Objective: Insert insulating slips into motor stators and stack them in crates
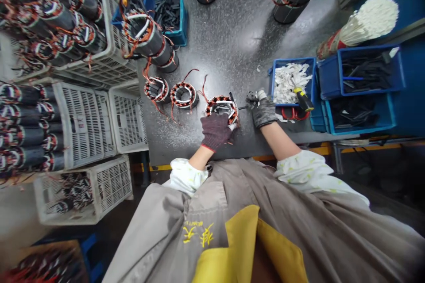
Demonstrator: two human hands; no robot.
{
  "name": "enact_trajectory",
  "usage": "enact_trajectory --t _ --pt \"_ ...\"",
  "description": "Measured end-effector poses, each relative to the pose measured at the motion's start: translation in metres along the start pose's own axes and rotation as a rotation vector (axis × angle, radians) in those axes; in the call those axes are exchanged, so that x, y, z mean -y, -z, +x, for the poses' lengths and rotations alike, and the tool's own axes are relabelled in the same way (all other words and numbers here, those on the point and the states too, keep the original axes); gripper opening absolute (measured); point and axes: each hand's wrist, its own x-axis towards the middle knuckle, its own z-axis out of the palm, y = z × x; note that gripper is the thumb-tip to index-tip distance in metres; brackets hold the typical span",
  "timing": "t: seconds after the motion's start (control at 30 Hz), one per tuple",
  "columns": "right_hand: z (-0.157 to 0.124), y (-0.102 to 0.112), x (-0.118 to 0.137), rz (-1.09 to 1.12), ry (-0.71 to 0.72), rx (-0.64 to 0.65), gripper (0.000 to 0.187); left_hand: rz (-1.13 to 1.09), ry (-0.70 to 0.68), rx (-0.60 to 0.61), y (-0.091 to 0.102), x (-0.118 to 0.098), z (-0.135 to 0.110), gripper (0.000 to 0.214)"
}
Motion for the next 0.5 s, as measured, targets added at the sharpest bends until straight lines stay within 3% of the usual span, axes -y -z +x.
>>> enact_trajectory --t 0.1,0.23,0.3,0.37,0.43,0.5 --pt "-0.013 -0.004 -0.009 -0.029 -0.013 -0.09 0.054 -0.253 -0.034 -0.02 0.019 0.027 0.013 0.039" --pt "-0.027 0.024 -0.011 -0.232 0.101 -0.083 0.048 -0.646 -0.022 -0.112 0.063 0.078 0.007 0.046" --pt "-0.039 0.041 -0.008 -0.353 0.165 -0.074 0.047 -0.594 0.007 -0.239 0.078 0.099 0.003 0.05" --pt "-0.055 0.05 -0.004 -0.477 0.262 -0.041 0.045 -0.399 0.031 -0.349 0.084 0.114 0.006 0.05" --pt "-0.071 0.048 0.0 -0.597 0.366 0.044 0.044 -0.165 0.069 -0.378 0.083 0.125 0.017 0.049" --pt "-0.082 0.036 0.0 -0.696 0.426 0.162 0.043 0.008 0.115 -0.333 0.08 0.133 0.033 0.049"
